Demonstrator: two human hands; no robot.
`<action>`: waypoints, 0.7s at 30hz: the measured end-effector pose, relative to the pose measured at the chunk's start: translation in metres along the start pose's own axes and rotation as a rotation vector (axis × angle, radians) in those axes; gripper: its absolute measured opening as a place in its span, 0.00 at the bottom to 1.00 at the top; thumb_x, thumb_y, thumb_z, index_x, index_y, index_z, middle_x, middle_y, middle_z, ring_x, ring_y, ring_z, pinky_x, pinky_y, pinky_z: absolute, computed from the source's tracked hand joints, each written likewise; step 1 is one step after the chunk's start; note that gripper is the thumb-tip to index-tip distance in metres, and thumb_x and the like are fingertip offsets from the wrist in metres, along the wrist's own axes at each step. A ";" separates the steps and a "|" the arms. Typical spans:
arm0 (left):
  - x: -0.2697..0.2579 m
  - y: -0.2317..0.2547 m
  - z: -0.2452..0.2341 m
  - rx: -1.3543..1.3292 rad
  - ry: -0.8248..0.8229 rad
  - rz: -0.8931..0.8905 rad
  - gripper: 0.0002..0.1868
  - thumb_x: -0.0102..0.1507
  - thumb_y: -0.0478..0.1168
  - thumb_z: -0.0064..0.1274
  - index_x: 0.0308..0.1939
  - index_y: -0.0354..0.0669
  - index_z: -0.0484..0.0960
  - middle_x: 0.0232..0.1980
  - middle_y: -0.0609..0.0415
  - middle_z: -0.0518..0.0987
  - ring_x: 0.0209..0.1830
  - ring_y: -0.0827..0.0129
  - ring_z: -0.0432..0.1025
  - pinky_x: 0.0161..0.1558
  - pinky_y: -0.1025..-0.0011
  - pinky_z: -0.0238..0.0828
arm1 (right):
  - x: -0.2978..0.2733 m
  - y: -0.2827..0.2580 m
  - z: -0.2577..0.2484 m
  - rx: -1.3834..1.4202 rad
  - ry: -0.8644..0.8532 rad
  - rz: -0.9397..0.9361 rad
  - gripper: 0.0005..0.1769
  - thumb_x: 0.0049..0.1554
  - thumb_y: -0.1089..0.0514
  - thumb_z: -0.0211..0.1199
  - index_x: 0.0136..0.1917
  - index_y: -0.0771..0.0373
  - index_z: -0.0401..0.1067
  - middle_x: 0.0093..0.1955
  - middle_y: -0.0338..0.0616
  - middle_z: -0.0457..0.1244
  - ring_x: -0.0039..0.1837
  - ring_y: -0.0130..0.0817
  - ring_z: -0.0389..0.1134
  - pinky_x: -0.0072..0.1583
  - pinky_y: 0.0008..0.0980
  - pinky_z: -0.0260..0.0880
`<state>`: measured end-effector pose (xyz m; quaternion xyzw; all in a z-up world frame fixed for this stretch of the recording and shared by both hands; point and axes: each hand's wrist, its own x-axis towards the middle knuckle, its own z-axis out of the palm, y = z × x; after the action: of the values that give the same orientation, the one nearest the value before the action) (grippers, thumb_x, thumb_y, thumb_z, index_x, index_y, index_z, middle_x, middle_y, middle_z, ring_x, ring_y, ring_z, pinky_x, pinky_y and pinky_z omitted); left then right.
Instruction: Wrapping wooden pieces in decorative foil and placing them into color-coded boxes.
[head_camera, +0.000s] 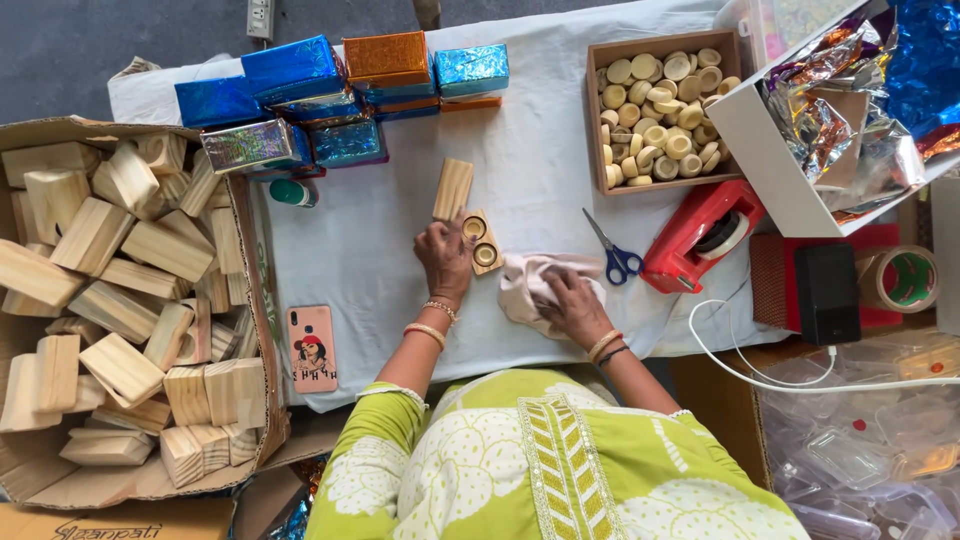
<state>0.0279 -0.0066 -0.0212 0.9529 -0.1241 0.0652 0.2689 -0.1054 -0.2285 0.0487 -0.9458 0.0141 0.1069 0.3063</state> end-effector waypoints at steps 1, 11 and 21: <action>0.002 -0.002 0.002 -0.001 -0.001 0.004 0.36 0.58 0.44 0.68 0.70 0.61 0.73 0.50 0.53 0.65 0.51 0.54 0.59 0.58 0.52 0.59 | -0.005 0.017 0.014 0.001 0.003 0.003 0.35 0.48 0.53 0.73 0.66 0.59 0.66 0.64 0.50 0.57 0.58 0.52 0.64 0.60 0.47 0.68; 0.061 -0.033 0.027 -0.190 -0.071 -0.099 0.49 0.54 0.45 0.69 0.74 0.42 0.58 0.65 0.41 0.67 0.64 0.45 0.61 0.67 0.53 0.60 | 0.024 -0.012 -0.051 -0.529 0.532 -0.002 0.36 0.46 0.58 0.70 0.68 0.56 0.66 0.62 0.50 0.61 0.63 0.48 0.62 0.63 0.46 0.64; 0.050 -0.032 0.016 -0.210 -0.131 -0.151 0.42 0.54 0.43 0.67 0.70 0.47 0.65 0.59 0.44 0.73 0.57 0.48 0.73 0.57 0.58 0.74 | 0.067 -0.084 0.047 -0.165 0.175 -0.006 0.59 0.40 0.34 0.77 0.72 0.70 0.57 0.55 0.55 0.59 0.56 0.52 0.59 0.59 0.52 0.57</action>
<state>0.0853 0.0015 -0.0413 0.9284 -0.0754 -0.0311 0.3626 -0.0413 -0.1304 0.0456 -0.9735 0.0290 0.0238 0.2256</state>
